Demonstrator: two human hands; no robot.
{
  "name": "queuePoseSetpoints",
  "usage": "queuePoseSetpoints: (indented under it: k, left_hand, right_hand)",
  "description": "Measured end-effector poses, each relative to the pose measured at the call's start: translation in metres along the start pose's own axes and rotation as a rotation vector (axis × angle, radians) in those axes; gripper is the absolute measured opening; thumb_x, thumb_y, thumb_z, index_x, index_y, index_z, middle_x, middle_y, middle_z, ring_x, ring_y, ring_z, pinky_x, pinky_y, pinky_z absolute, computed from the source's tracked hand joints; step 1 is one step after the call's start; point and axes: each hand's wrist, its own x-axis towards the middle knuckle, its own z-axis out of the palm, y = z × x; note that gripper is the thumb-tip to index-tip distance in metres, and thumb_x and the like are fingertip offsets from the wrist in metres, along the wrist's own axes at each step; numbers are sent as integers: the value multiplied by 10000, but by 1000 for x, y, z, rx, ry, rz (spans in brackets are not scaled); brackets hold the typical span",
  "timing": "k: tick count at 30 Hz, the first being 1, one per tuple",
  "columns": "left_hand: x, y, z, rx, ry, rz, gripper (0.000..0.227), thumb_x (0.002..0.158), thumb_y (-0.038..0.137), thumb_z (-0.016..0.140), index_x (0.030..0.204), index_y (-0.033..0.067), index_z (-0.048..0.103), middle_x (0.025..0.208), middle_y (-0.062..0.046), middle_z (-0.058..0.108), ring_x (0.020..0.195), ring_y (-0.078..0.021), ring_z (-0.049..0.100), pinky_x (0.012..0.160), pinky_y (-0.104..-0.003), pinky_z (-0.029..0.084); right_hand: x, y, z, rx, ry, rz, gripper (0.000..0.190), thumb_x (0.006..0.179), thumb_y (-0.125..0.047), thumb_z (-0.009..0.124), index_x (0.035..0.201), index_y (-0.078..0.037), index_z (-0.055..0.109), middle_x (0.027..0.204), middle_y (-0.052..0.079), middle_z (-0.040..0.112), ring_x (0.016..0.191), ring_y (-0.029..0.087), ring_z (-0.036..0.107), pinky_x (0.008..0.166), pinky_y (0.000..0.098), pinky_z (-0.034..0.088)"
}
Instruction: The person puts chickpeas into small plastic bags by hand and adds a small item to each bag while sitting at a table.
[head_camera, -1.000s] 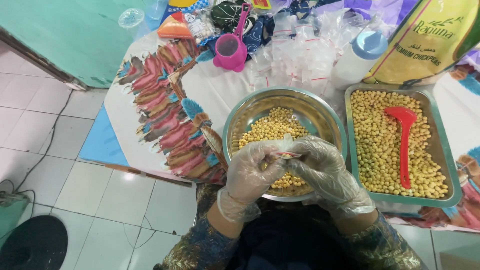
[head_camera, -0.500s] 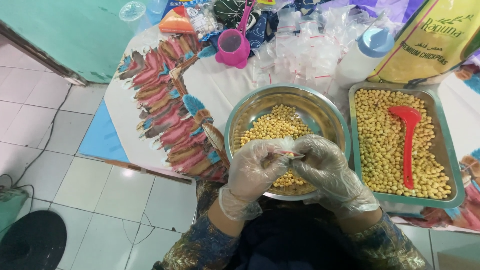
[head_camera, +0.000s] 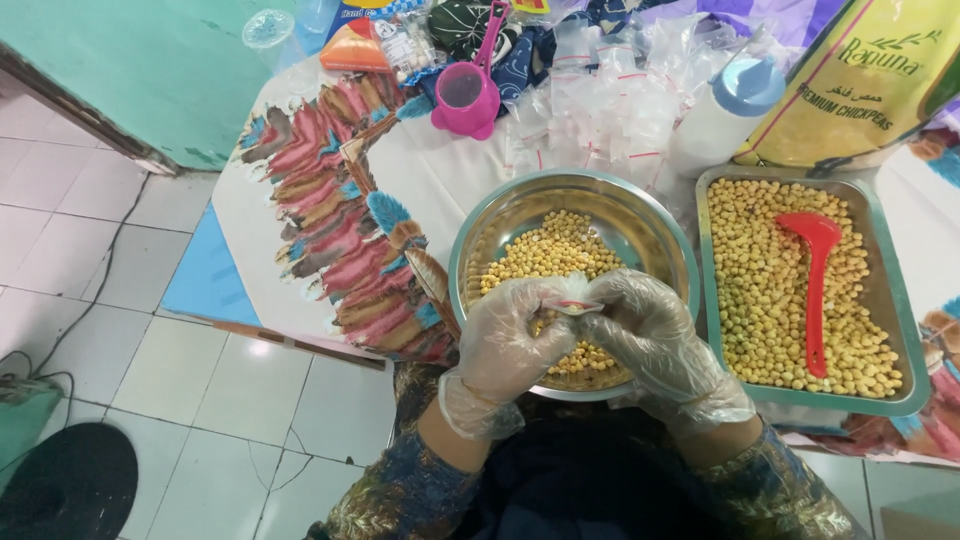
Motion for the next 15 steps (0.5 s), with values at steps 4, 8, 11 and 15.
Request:
queuePoseSetpoints:
  k: [4,8,11,15]
  left_hand:
    - [-1,-10,-4,77,6,7,135,729,177,825,860,195,799,717,-36,722,684,-164,696,683,-307,583]
    - [-1,-16,-3,10,17,64,131,733,158,847,855,175,805,696,-31,719,650,-132,684,644,-282,579]
    - [-1,1,-3,-88,-10,97,95,774,121,840,850,142,787,677,2,668,673,-58,581,662,-255,566]
    - [-2,6,-3,-159,-38,113,88,792,128,838,851,116,773,679,-5,657,684,-60,558,649,-266,560]
  right_hand:
    - [0,4,-1,1,-1,5,163,819,55,777,978,52,743,863,151,663,886,176,661,728,346,597]
    - [-2,6,0,0,35,6,185,811,42,790,989,44,739,879,141,658,911,178,663,750,348,603]
    - [-1,7,-5,-59,-2,10,163,821,28,773,982,31,750,857,143,656,871,176,665,702,339,607]
    - [-2,3,-2,-101,6,14,158,825,-5,783,973,28,739,849,159,663,856,200,683,684,361,612]
